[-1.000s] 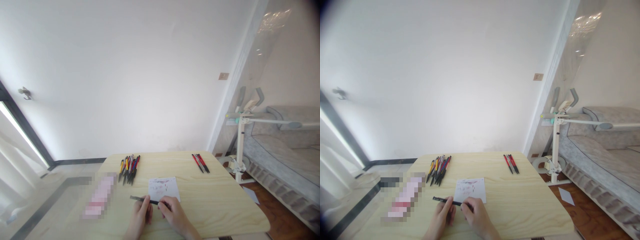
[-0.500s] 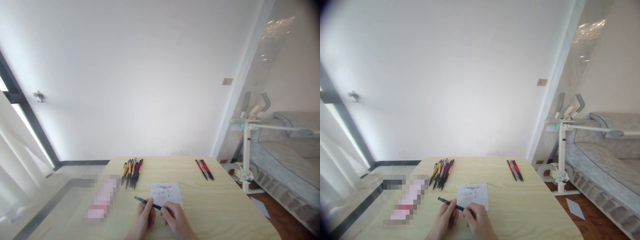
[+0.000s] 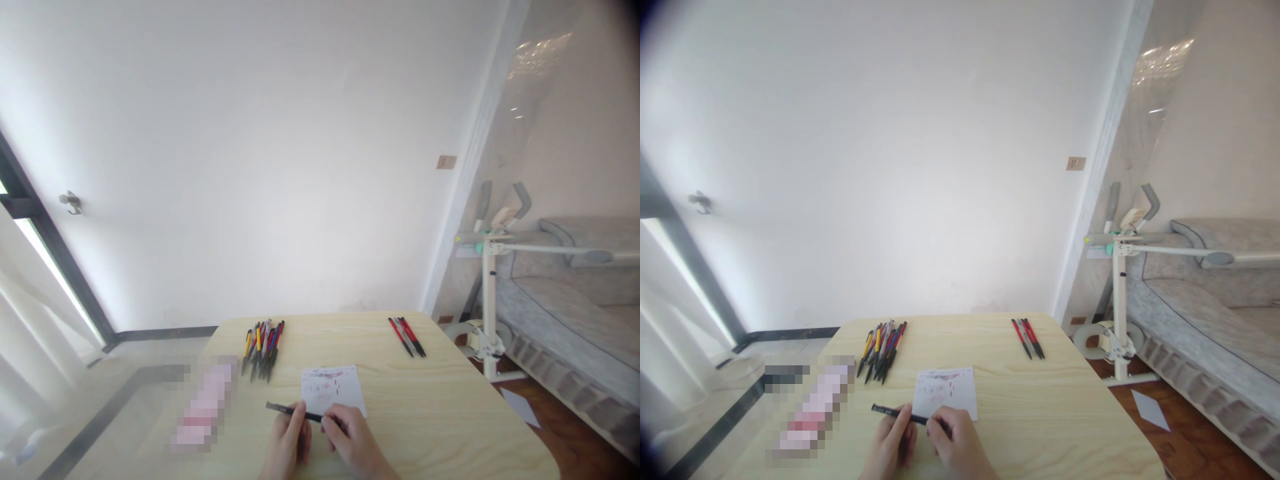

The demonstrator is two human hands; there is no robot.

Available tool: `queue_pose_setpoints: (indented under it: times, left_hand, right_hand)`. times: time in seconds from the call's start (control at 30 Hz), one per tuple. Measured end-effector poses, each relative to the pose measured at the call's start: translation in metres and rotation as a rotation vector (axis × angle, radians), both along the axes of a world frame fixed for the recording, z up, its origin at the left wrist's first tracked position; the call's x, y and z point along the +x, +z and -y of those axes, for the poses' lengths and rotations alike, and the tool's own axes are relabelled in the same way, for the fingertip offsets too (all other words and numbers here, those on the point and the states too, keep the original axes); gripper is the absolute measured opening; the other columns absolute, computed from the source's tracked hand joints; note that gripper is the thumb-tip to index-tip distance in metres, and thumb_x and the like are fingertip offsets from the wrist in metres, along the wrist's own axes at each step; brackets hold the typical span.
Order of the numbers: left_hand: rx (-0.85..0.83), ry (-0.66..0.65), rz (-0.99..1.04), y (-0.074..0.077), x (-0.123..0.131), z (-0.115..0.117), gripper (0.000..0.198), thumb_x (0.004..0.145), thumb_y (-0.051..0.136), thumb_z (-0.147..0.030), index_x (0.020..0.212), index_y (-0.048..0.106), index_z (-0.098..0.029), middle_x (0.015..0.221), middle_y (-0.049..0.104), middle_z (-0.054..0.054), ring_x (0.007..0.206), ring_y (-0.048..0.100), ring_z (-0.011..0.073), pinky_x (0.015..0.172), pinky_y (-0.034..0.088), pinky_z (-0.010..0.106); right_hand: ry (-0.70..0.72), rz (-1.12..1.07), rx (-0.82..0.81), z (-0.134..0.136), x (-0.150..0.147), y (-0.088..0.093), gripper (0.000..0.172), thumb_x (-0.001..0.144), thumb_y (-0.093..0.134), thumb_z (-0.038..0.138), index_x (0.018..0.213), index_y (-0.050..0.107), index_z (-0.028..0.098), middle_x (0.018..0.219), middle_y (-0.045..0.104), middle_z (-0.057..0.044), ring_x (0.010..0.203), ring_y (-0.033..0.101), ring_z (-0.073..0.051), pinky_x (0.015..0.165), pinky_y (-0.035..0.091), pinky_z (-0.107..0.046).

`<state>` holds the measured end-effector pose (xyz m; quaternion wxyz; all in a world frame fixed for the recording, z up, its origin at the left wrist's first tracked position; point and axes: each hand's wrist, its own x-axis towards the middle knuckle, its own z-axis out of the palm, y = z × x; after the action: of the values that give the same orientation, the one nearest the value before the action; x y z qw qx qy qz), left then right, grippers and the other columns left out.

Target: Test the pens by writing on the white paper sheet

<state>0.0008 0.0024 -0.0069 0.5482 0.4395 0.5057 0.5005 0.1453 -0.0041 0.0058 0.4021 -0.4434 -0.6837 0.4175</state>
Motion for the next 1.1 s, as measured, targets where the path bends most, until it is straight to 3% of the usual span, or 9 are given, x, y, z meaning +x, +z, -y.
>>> queue_pose_setpoints:
  times: [0.7,1.1]
  left_hand:
    - [-0.040,-0.031,0.054,0.0016,-0.0036,0.0010,0.055,0.064,0.050,-0.067,0.042,0.044,-0.017,0.034,0.042,-0.004,0.027,0.038,0.0073,0.032,0.022,0.020]
    - [0.007,-0.028,0.100,0.0040,-0.0043,0.0038,0.049,0.069,0.053,-0.061,0.047,0.044,-0.018,0.036,0.047,-0.004,0.030,0.041,0.0080,0.034,0.026,0.019]
  right_hand:
    - [-0.004,0.039,0.007,-0.0002,0.0001,0.0001,0.032,0.086,0.042,0.036,0.065,0.056,0.015,0.052,0.048,0.003,0.050,0.045,-0.010,0.050,0.033,-0.019]
    - [-0.001,0.027,-0.016,0.0003,-0.0004,-0.0009,0.032,0.085,0.042,0.038,0.069,0.058,0.016,0.052,0.049,0.002,0.049,0.045,-0.011,0.048,0.033,-0.020]
